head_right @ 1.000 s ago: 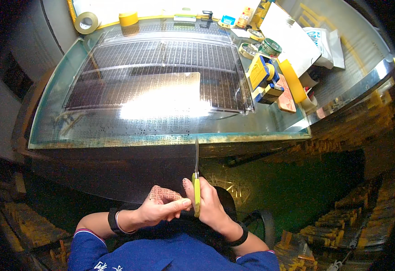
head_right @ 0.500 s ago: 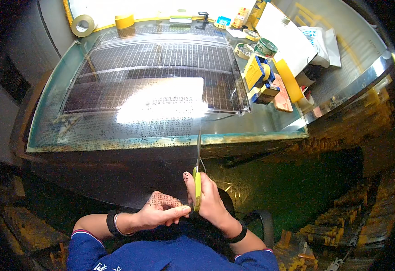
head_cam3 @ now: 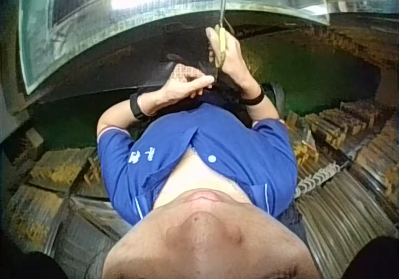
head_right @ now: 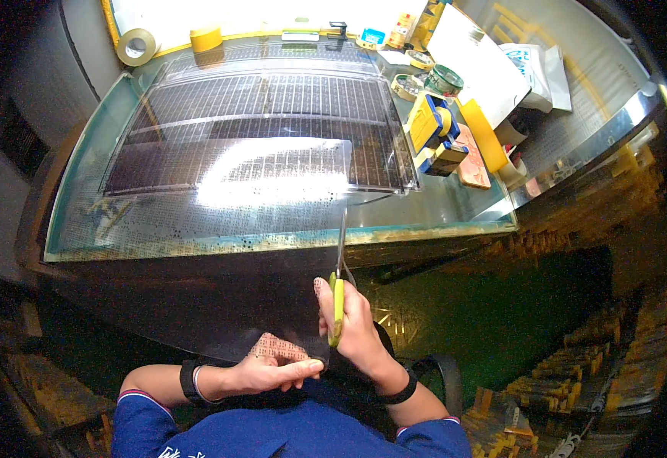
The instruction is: Cutting a patterned electronic or solar film sheet with scissors.
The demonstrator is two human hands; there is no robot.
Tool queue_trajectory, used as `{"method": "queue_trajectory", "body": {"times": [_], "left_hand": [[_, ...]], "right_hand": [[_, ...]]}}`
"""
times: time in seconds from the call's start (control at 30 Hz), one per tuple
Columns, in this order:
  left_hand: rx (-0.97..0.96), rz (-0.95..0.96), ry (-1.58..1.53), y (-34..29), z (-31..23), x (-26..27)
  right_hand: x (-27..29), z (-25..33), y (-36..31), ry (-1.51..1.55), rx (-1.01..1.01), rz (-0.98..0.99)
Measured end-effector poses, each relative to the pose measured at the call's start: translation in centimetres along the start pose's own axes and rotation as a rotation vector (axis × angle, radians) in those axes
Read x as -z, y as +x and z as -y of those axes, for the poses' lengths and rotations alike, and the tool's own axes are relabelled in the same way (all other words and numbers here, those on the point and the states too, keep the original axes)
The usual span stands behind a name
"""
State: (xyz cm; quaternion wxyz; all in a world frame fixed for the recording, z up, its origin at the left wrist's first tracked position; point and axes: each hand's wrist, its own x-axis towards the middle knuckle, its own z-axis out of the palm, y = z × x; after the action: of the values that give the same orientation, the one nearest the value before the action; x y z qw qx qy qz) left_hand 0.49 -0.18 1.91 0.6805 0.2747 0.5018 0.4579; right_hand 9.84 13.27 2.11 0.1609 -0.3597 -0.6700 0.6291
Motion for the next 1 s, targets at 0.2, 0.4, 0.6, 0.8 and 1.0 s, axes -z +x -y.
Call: {"method": "queue_trajectory", "body": {"times": [0.2, 0.4, 0.6, 0.8, 1.0], "left_hand": [[0.007, -0.008, -0.012, 0.1, 0.4, -0.2], [0.029, 0.028, 0.056, -0.1, 0.8, -0.4], [0.062, 0.060, 0.081, -0.3, 0.5, -0.5], [0.119, 0.088, 0.135, -0.2, 0.9, -0.5], [0.147, 0.115, 0.111, -0.2, 1.2, -0.6]], "right_hand": [[0.2, 0.5, 0.2, 0.020, -0.018, 0.003], [0.6, 1.3, 1.0, 0.029, 0.106, -0.054], [1.1, 1.4, 1.1, 0.099, -0.001, -0.041], [1.5, 2.0, 2.0, 0.097, 0.101, -0.136], [2.0, 2.5, 2.0, 0.128, 0.054, -0.125]]}}
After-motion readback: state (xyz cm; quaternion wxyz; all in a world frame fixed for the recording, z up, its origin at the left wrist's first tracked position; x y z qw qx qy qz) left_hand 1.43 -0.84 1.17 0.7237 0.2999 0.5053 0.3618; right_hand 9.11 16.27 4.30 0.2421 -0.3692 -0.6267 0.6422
